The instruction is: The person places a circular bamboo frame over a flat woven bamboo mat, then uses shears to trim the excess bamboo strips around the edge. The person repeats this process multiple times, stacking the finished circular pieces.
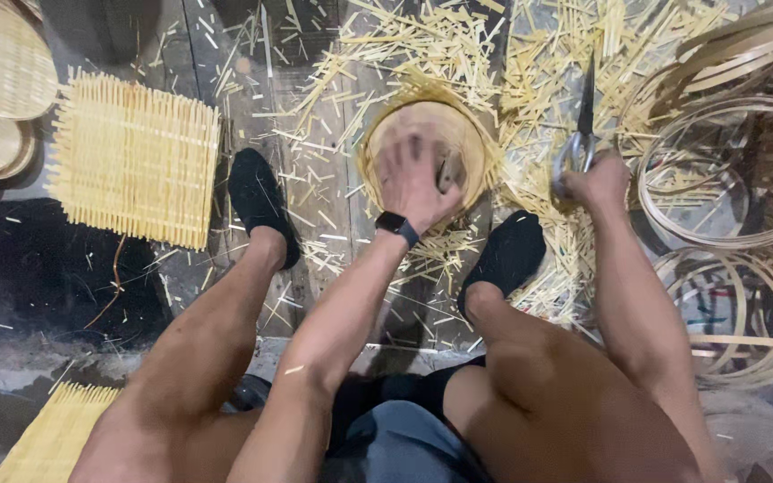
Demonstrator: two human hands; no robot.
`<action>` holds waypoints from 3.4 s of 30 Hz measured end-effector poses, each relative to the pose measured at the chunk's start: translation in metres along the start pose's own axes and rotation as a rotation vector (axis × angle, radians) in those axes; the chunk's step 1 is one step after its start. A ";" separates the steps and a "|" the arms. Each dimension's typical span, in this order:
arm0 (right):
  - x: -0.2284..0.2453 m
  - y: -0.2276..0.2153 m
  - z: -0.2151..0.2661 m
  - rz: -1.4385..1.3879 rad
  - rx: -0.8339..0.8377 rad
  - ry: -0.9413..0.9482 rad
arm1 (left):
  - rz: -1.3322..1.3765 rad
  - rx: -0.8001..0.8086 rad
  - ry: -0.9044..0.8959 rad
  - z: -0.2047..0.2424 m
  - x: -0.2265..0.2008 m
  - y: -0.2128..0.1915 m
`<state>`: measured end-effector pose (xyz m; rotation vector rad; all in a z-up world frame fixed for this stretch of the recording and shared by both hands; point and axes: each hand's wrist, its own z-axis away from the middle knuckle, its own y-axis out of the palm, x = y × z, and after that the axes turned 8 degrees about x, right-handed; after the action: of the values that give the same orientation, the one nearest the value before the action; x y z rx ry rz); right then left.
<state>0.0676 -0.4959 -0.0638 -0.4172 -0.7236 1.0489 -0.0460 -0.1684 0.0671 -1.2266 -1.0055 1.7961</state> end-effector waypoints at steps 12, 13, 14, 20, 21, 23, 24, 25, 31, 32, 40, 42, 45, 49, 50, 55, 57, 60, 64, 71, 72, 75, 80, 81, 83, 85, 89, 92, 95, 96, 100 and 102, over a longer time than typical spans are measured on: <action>0.039 -0.022 0.096 0.282 -0.153 -0.648 | 0.151 0.031 -0.059 0.000 -0.010 0.024; 0.048 -0.023 0.090 0.368 -0.206 -0.771 | 0.163 0.012 -0.048 0.001 -0.009 0.024; 0.058 -0.020 0.085 0.404 -0.180 -0.695 | 0.174 -0.007 -0.038 0.001 -0.010 0.024; 0.084 -0.025 0.077 0.532 0.019 -0.383 | 0.158 0.089 -0.083 -0.001 -0.012 0.015; 0.082 -0.028 0.077 0.530 -0.021 -0.433 | 0.153 0.096 -0.076 0.000 -0.012 0.014; 0.084 -0.025 0.074 0.599 -0.099 -0.488 | 0.146 0.108 -0.060 -0.002 -0.012 0.014; 0.088 -0.020 0.070 0.670 -0.138 -0.492 | 0.128 0.123 -0.018 -0.002 -0.012 0.013; 0.090 -0.017 0.062 0.739 -0.180 -0.497 | 0.108 0.136 0.027 -0.004 -0.012 0.010; 0.056 -0.011 0.028 0.732 -0.151 -0.542 | 0.086 0.185 0.168 -0.005 -0.002 -0.003; 0.056 -0.010 0.029 0.751 -0.211 -0.575 | 0.081 0.196 0.195 -0.005 -0.001 -0.004; 0.088 -0.006 0.022 0.712 0.006 -0.387 | 0.083 0.240 0.350 -0.011 0.017 -0.015; 0.076 -0.017 0.018 0.807 -0.084 -0.488 | 0.048 0.290 0.384 -0.012 0.021 -0.014; 0.090 -0.018 0.021 0.913 -0.019 -0.450 | 0.003 0.342 0.417 -0.017 0.021 -0.011; 0.116 0.001 0.011 0.996 0.004 -0.429 | -0.039 0.438 0.481 -0.021 0.020 -0.019; 0.111 0.003 0.006 0.905 0.032 -0.435 | -0.054 0.460 0.485 -0.020 0.020 -0.022; 0.078 -0.015 -0.002 0.871 0.059 -0.438 | 0.044 0.086 0.054 0.006 -0.010 0.004; 0.082 -0.019 0.007 0.908 -0.116 -0.578 | 0.123 -0.001 -0.099 0.009 -0.015 0.023; 0.094 -0.014 0.019 1.001 -0.178 -0.593 | 0.034 0.062 -0.101 0.012 -0.014 0.037; 0.101 -0.006 0.006 1.049 -0.076 -0.475 | 0.012 0.092 0.002 0.013 -0.004 0.026; 0.103 -0.024 0.017 1.086 -0.161 -0.587 | -0.007 0.130 0.223 0.006 0.008 0.005; 0.111 -0.016 0.016 1.088 -0.232 -0.623 | -0.003 0.154 0.236 0.005 0.009 0.004; 0.107 -0.009 0.010 0.908 -0.025 -0.506 | -0.009 0.231 0.292 0.003 0.019 -0.004; 0.100 -0.020 0.015 1.047 -0.027 -0.554 | -0.041 0.220 0.414 0.000 0.030 -0.006; 0.112 -0.016 0.019 1.096 -0.061 -0.576 | -0.061 0.266 0.453 -0.003 0.029 -0.005; 0.129 -0.014 0.023 1.146 -0.058 -0.575 | -0.102 0.367 0.527 -0.007 0.028 -0.004; 0.137 -0.011 0.017 1.146 0.013 -0.529 | -0.139 0.356 0.551 -0.006 0.031 -0.006; 0.105 -0.020 0.010 1.016 0.045 -0.558 | -0.188 0.395 0.437 0.006 0.026 -0.016; 0.104 -0.022 0.014 1.001 0.025 -0.516 | 0.201 0.034 0.044 0.030 0.014 -0.009; 0.119 -0.024 0.027 0.979 -0.047 -0.578 | 0.232 0.007 -0.196 0.025 -0.003 0.008; 0.129 -0.016 0.027 0.976 0.015 -0.519 | 0.221 0.060 -0.148 0.024 -0.001 0.009; 0.135 -0.006 0.017 1.052 0.028 -0.506 | 0.189 0.143 -0.006 0.020 0.006 -0.002; 0.119 -0.020 0.014 1.010 0.125 -0.444 | 0.183 0.145 0.067 0.015 0.012 -0.008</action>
<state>0.1064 -0.3992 -0.0017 -0.4515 -0.8415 2.1756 -0.0625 -0.1573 0.0732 -1.3133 -0.7311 1.9177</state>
